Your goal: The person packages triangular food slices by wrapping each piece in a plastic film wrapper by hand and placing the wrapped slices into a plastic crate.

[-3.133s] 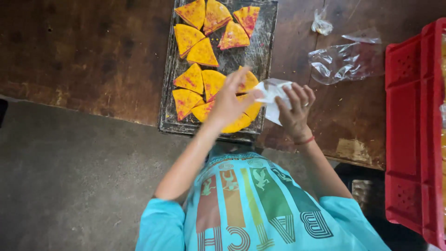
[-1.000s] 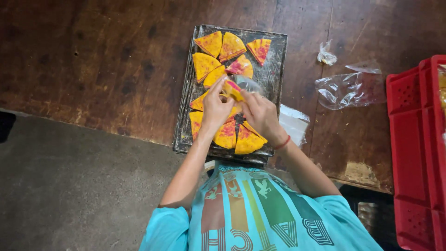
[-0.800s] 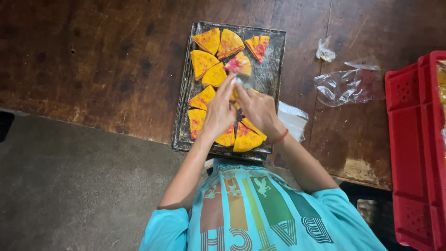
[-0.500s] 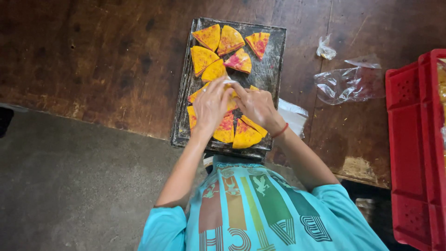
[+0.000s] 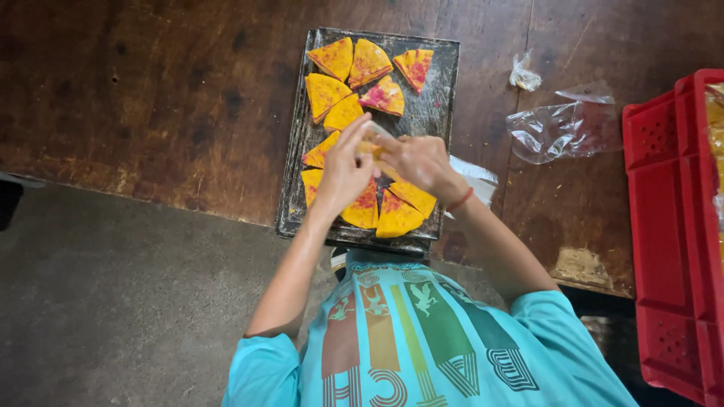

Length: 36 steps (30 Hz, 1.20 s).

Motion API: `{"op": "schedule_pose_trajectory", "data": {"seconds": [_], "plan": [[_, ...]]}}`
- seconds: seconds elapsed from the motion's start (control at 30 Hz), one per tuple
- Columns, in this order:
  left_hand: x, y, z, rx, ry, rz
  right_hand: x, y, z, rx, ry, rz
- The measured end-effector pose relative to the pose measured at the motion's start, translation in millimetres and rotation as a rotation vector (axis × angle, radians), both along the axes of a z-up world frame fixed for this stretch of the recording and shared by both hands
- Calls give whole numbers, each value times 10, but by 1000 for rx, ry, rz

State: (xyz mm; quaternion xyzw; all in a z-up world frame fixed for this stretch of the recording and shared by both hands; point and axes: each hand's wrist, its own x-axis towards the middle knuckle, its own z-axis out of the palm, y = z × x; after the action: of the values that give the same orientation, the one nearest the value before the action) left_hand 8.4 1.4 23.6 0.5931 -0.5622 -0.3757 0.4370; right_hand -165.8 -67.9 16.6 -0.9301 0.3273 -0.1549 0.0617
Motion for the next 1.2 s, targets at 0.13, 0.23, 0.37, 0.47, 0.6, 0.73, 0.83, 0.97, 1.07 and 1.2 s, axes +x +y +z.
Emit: {"op": "schedule_pose_trajectory", "data": {"seconds": [0.13, 0.23, 0.37, 0.47, 0.6, 0.73, 0.83, 0.97, 1.07, 1.2], "plan": [[184, 70, 138, -139, 36, -8, -268, -37, 134, 43, -253, 74], [309, 128, 255, -226, -194, -21, -391, -51, 109, 216, -390, 179], [393, -48, 250, -263, -455, -16, -323, -145, 79, 723, -573, 22], [325, -97, 137, -403, -472, 69, -159, -92, 118, 800, -605, -214], [116, 108, 7, -411, 88, 87, -314, 78, 338, 977, -1093, 31], [-20, 409, -64, -254, 696, -26, -343, 229, 382, 1283, -1370, 462], [38, 409, 48, -237, 398, 132, -385, 292, 270, 1241, -1292, 295], [209, 386, 204, -410, -526, 145, -271, 242, 130, 751, -924, 128], [220, 308, 40, -127, -281, 137, -140, 288, 75, 316, -630, 239], [193, 242, -265, 28, 204, 3, -85, 365, 125, 140, -420, 425]]}}
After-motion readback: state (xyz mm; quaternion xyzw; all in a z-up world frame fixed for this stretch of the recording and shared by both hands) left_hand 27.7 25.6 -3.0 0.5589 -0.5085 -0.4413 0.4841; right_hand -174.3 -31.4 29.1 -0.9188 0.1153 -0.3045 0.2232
